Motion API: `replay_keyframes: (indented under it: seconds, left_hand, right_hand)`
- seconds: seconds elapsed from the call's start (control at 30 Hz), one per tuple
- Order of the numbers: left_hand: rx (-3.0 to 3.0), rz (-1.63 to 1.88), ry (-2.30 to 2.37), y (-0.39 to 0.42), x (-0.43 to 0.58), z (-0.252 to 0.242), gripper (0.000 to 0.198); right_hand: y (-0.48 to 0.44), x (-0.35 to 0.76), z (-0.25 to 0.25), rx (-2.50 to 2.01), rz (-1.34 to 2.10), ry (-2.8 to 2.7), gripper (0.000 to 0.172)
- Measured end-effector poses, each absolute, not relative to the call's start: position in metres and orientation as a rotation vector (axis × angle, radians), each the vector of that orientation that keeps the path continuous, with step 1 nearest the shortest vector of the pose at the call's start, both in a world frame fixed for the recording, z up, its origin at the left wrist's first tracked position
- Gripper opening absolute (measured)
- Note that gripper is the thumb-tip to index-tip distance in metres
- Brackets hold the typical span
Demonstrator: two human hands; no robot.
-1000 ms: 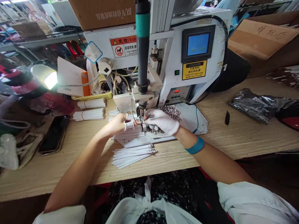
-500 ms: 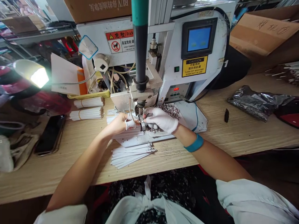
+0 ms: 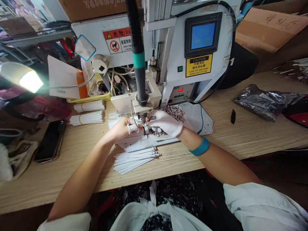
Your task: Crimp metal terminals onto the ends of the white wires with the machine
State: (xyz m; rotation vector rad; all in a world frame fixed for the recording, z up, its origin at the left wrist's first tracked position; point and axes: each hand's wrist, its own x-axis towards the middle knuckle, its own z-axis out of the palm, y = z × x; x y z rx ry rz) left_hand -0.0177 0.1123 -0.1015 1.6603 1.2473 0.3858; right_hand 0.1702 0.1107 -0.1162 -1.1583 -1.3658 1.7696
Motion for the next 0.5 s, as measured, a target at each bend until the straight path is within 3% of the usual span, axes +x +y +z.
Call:
replay_keyframes:
  seconds: [0.27, 0.5]
  left_hand:
    - [1.638, 0.392, 1.228, 0.114, -0.0188, -0.1034, 0.025]
    - [1.69, 0.37, 1.224, 0.1144, -0.0206, -0.1052, 0.025]
  right_hand:
    - [0.1105, 0.1708, -0.1199, -1.144, 1.777, -1.365, 0.013]
    - [0.1106, 0.1717, -0.1257, -1.101, 1.581, -1.493, 0.018]
